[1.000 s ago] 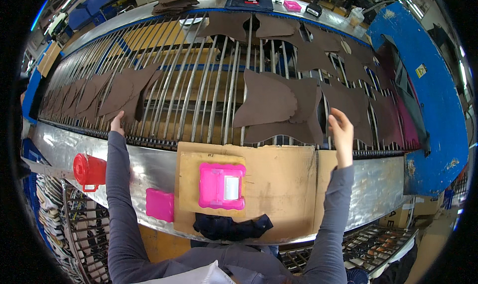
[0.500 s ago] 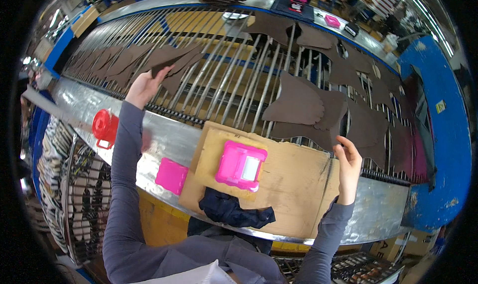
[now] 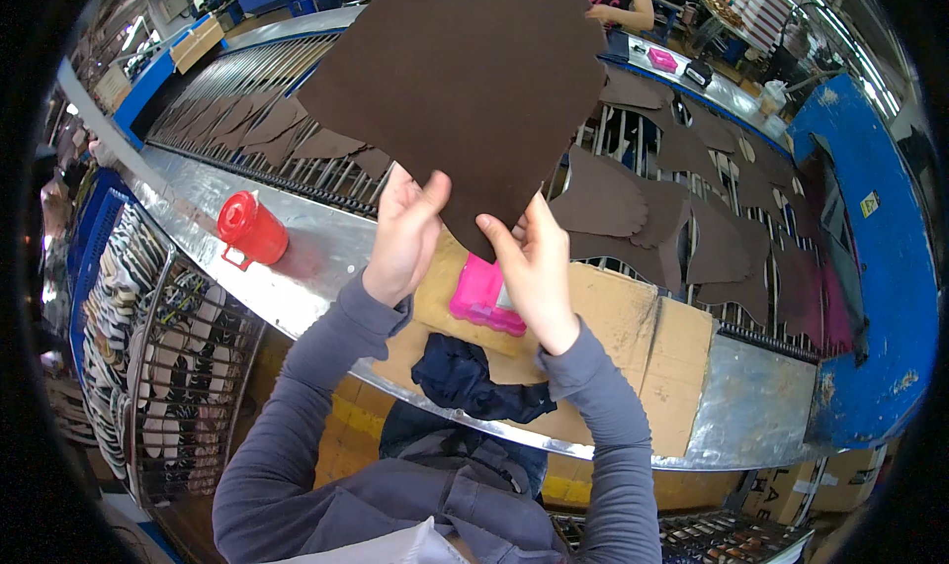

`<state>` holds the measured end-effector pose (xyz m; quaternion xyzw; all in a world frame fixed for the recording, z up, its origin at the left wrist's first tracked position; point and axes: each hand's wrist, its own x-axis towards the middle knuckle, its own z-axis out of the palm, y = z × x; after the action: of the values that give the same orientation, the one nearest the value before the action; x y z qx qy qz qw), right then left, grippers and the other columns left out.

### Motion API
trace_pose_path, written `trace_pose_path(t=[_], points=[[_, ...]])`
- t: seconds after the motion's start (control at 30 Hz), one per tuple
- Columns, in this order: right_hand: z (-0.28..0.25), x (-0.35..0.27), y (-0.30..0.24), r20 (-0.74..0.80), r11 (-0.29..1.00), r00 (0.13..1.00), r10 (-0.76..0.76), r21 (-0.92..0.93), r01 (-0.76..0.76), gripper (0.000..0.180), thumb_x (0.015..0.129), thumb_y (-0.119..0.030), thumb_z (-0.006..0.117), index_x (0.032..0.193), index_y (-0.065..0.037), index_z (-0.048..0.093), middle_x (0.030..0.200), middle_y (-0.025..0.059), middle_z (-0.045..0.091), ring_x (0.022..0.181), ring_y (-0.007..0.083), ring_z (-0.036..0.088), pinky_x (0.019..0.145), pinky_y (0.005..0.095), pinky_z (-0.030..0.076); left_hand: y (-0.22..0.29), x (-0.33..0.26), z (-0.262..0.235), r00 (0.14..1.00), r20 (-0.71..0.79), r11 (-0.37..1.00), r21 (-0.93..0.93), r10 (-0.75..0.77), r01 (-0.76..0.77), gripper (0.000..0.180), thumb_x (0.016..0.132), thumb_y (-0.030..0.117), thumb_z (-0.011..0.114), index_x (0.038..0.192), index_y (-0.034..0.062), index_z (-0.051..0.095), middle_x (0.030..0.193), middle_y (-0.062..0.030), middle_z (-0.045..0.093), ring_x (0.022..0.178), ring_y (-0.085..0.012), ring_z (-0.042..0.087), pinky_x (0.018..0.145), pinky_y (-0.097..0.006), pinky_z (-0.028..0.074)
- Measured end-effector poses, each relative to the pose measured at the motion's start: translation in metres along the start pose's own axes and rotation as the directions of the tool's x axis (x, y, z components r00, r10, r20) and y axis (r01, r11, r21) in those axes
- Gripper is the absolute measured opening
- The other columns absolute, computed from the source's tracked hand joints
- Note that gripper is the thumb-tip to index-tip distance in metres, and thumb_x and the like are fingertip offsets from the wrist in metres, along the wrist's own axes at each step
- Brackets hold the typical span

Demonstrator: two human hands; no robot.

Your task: The person picks up brown material pieces from a conveyor belt, briefly inspects them, and places them onto a cardboard surface. The person repeats this process continuously throughout the clip.

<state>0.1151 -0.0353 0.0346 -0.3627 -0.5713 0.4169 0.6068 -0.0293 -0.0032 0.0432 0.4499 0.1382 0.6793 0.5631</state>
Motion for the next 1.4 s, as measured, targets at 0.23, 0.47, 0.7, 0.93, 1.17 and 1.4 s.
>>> trace_pose_path(t=[0.23,0.47,0.7,0.93,1.17,1.4], points=[[-0.058,-0.019,-0.021,0.067,0.992,0.997,-0.029,-0.12,0.037,0.044,0.081,0.008,0.068,0.124,0.007,0.055,0.092,0.0036,0.065,0.082,0.0067,0.058,0.07,0.0207,0.049,0.055,-0.018,-0.074,0.99,-0.11,0.995,0.056,0.091,-0.085,0.04,0.084,-0.004,0.064,0.122,-0.0026,0.056,0.109,-0.0116,0.066,0.099,-0.0175,0.064,0.089,-0.031,0.052],[-0.059,-0.025,0.026,0.234,0.865,0.97,-0.065,-0.472,0.172,0.034,0.082,0.001,0.068,0.116,0.003,0.062,0.091,0.0106,0.071,0.081,0.0084,0.064,0.073,0.0244,0.051,0.073,-0.034,-0.128,0.978,0.015,0.719,0.68,-0.208,0.143,0.031,0.081,-0.005,0.069,0.112,-0.0055,0.063,0.101,-0.0074,0.069,0.089,-0.0092,0.063,0.081,-0.023,0.051],[-0.042,-0.026,0.053,0.243,0.837,0.951,-0.19,-0.467,0.286,0.034,0.081,0.001,0.068,0.115,-0.001,0.063,0.079,0.0156,0.066,0.065,0.014,0.061,0.064,0.0259,0.048,0.078,-0.042,-0.144,0.994,0.038,0.615,0.788,-0.107,0.036,0.024,0.082,-0.003,0.07,0.105,-0.0063,0.065,0.095,-0.0048,0.069,0.083,-0.0064,0.061,0.075,-0.021,0.051],[-0.037,-0.032,0.066,0.224,0.799,0.94,-0.258,-0.497,0.338,0.021,0.081,0.0,0.068,0.101,0.002,0.063,0.074,0.0156,0.061,0.059,0.0223,0.058,0.059,0.0276,0.047,0.076,-0.05,-0.153,0.997,0.054,0.551,0.835,-0.058,-0.013,0.02,0.08,-0.003,0.072,0.098,-0.0069,0.068,0.087,-0.0059,0.071,0.077,-0.0062,0.062,0.069,-0.021,0.052],[-0.045,-0.038,0.07,0.21,0.779,0.941,-0.266,-0.528,0.338,0.019,0.081,0.0,0.069,0.099,0.002,0.064,0.076,0.0158,0.062,0.062,0.0232,0.06,0.059,0.0278,0.047,0.067,-0.047,-0.153,0.995,0.094,0.511,0.858,-0.046,-0.057,0.021,0.079,0.0,0.074,0.097,-0.006,0.068,0.081,-0.0046,0.07,0.072,-0.0048,0.061,0.067,-0.022,0.052],[-0.074,-0.06,0.072,0.152,0.712,0.923,-0.353,-0.596,0.371,0.017,0.08,0.0,0.07,0.096,0.001,0.065,0.078,0.0159,0.064,0.066,0.0255,0.063,0.059,0.0292,0.047,0.033,-0.041,-0.144,0.979,0.194,0.446,0.883,-0.065,-0.145,0.019,0.077,0.007,0.077,0.081,-0.0056,0.063,0.068,-0.0071,0.065,0.062,-0.004,0.055,0.057,-0.024,0.047]])
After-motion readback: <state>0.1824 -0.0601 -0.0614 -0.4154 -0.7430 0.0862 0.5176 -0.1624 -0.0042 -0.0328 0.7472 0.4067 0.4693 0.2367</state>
